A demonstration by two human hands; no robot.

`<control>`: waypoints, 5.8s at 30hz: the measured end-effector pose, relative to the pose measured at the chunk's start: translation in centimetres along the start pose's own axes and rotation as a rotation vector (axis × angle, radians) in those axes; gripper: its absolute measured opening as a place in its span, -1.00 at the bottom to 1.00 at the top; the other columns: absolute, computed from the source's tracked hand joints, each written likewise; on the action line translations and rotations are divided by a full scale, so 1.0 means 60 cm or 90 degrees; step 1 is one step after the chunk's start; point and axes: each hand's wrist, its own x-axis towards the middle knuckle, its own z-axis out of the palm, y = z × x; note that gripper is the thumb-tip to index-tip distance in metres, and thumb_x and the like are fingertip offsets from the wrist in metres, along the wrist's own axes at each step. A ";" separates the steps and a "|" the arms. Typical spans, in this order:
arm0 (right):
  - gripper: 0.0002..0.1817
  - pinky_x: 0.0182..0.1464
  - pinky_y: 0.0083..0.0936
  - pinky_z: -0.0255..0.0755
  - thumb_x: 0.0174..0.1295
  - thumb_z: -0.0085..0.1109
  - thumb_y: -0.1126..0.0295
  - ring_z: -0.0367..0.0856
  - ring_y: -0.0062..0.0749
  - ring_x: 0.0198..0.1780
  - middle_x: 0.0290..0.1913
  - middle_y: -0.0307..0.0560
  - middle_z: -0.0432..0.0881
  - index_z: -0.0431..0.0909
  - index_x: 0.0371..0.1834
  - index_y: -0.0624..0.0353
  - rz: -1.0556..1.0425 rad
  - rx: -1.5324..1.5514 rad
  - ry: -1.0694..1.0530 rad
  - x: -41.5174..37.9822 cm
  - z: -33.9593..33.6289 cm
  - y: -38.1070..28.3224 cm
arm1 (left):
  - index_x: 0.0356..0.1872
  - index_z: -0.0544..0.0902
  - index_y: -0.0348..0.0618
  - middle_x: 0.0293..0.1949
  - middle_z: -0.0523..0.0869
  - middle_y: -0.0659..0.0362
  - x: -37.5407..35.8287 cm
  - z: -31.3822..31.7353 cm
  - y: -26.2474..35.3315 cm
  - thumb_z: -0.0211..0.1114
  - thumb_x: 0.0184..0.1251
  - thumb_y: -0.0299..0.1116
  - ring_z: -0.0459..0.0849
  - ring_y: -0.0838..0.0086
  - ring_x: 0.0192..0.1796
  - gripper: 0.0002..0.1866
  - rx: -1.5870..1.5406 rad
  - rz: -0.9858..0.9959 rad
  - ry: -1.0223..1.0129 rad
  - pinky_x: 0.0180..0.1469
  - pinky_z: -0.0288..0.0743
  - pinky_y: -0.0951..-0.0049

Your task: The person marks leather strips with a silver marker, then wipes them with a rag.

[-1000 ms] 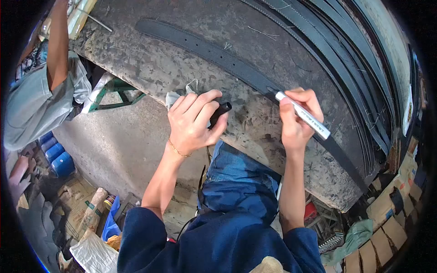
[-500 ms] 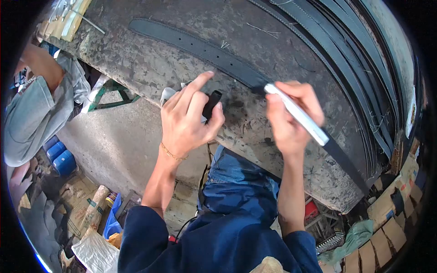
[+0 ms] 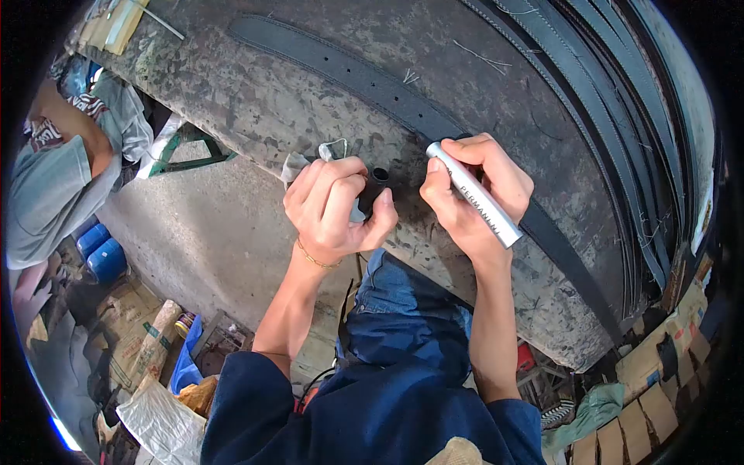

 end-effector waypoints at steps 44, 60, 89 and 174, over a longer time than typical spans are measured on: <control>-0.79 -0.52 -0.63 0.36 -0.07 0.35 0.64 0.51 -0.52 -0.54 -0.47 0.01 0.62 0.46 -0.45 0.32 0.121 -0.162 0.385 -0.204 -0.239 0.048 | 0.17 0.45 -0.45 -0.16 0.68 -0.05 -0.031 0.011 0.014 0.07 0.59 -0.38 0.62 0.33 -0.12 -0.67 -0.015 -0.177 -0.032 0.15 0.48 0.27; -0.77 -0.52 -0.64 0.31 -0.01 0.40 0.61 0.49 -0.55 -0.54 -0.45 -0.03 0.64 0.50 -0.34 0.33 0.061 -0.006 0.353 -0.135 -0.168 0.003 | 0.17 0.43 -0.45 -0.18 0.66 -0.02 -0.025 0.004 0.025 0.06 0.51 -0.52 0.60 0.32 -0.18 -0.70 0.071 -0.163 -0.076 0.01 0.52 0.29; -0.79 -0.56 -0.58 0.35 -0.07 0.40 0.60 0.54 -0.41 -0.58 -0.52 -0.01 0.60 0.50 -0.45 0.31 0.122 -0.116 0.337 -0.115 -0.120 0.012 | 0.09 0.53 -0.44 -0.32 0.74 0.00 -0.026 0.009 0.018 0.17 0.49 -0.42 0.70 0.29 -0.32 -0.70 0.039 -0.141 -0.036 -0.15 0.60 0.34; -0.84 -0.26 -0.73 0.45 0.33 0.30 0.44 0.59 -0.68 -0.30 -0.30 -0.17 0.66 0.57 -0.15 0.27 0.149 0.350 0.458 -0.121 -0.130 0.030 | 0.20 0.66 0.12 -0.56 0.45 0.30 0.080 0.071 0.105 0.31 -0.11 -0.46 0.54 0.44 -0.46 -0.34 0.086 0.284 -0.398 -0.43 0.47 0.41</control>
